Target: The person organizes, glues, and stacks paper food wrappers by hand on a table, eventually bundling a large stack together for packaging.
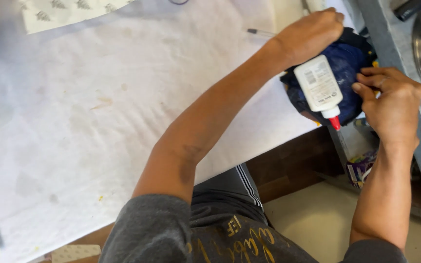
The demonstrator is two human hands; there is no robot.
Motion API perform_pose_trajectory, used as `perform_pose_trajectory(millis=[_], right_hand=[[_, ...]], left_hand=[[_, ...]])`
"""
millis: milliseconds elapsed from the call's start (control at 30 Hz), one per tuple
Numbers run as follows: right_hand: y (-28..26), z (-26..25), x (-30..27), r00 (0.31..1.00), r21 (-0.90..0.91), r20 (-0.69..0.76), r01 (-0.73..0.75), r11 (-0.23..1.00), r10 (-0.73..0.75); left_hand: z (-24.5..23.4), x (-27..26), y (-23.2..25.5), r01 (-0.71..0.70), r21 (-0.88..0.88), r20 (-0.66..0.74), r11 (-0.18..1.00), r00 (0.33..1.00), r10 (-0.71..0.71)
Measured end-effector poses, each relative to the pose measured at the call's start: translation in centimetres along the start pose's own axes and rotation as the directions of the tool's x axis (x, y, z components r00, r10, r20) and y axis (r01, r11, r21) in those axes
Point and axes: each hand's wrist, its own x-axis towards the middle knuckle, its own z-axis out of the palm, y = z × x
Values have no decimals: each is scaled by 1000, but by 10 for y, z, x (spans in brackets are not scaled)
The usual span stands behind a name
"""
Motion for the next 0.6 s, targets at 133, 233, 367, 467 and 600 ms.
perform_pose_trajectory(millis=[133, 233, 367, 467, 600], right_hand=[[8, 9, -8, 994, -27, -91, -69, 997, 66], [14, 13, -12, 993, -76, -110, -60, 995, 51], [26, 15, -20, 990, -46, -90, -113, 993, 108], [35, 16, -25, 990, -17, -84, -116, 993, 114], [31, 10, -25, 988, -28, 33, -152, 988, 153]], left_hand=[[-12, -2, 5, -88, 207, 59, 974, 995, 77], [-16, -9, 3, -106, 269, 54, 957, 994, 95], [-23, -13, 7, -75, 207, 64, 975, 996, 63], [-25, -11, 10, -71, 182, 62, 981, 996, 60], [-50, -20, 15, -35, 474, -22, 880, 998, 52]])
